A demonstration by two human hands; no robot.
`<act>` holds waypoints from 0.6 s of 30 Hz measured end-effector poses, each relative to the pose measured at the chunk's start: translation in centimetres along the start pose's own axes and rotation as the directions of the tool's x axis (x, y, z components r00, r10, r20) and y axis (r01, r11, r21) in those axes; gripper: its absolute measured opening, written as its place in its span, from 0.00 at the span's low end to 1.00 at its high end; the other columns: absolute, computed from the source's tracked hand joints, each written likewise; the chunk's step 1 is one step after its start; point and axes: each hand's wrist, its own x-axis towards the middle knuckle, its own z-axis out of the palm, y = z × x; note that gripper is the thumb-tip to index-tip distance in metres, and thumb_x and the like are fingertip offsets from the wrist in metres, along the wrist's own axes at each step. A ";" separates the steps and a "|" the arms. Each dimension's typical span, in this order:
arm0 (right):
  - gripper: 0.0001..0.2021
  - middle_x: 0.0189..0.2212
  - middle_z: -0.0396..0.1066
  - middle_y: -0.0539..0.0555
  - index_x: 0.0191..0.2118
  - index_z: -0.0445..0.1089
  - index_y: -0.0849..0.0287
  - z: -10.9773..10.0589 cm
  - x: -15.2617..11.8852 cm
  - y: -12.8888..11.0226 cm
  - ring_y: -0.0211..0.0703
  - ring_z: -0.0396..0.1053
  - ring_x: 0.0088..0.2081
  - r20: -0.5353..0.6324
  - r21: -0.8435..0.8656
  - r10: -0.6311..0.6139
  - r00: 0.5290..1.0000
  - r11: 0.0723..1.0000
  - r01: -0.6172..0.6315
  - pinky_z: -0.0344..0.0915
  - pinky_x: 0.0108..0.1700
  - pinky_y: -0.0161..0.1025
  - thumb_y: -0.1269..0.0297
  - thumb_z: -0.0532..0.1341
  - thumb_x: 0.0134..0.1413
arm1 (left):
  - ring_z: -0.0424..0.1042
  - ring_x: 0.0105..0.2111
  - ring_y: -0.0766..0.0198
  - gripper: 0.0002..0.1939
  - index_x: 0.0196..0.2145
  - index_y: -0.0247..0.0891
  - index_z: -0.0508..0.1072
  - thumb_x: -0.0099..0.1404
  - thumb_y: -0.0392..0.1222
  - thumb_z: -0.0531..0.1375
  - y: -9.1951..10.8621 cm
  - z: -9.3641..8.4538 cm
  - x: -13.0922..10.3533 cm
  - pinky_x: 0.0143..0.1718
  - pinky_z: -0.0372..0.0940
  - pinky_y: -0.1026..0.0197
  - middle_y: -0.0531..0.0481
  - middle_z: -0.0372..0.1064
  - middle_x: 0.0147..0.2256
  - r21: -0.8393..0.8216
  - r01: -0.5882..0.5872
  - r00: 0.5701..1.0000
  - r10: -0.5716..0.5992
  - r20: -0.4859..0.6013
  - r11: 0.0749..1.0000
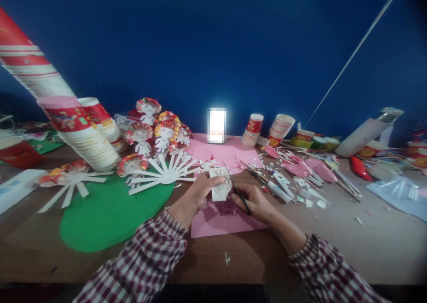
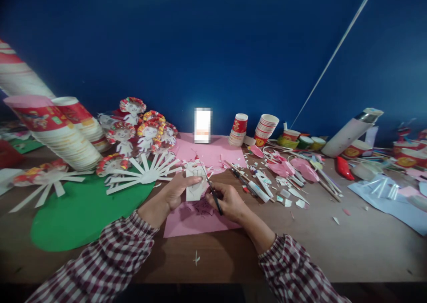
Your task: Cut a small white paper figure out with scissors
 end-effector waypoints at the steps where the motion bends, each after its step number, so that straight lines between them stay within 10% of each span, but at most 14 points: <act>1: 0.15 0.23 0.61 0.49 0.30 0.66 0.62 0.0 0.0 0.0 0.36 0.57 0.26 0.004 0.001 -0.003 1.000 1.000 0.003 0.55 0.28 0.32 0.53 0.60 0.53 | 0.71 0.23 0.63 0.12 0.30 0.32 0.76 0.45 0.38 0.69 0.0 0.0 0.0 0.28 0.65 0.61 0.46 0.74 0.25 0.002 -0.008 1.000 0.008 0.007 1.000; 18: 0.15 0.26 0.65 0.50 0.35 0.69 0.63 -0.1 -0.1 0.2 0.37 0.60 0.27 0.034 -0.011 0.000 0.999 1.000 0.000 0.58 0.31 0.33 0.53 0.61 0.54 | 0.71 0.22 0.61 0.12 0.29 0.30 0.76 0.45 0.38 0.69 0.1 -0.8 0.3 0.26 0.66 0.60 0.43 0.74 0.25 0.072 0.044 0.998 -0.047 0.043 0.996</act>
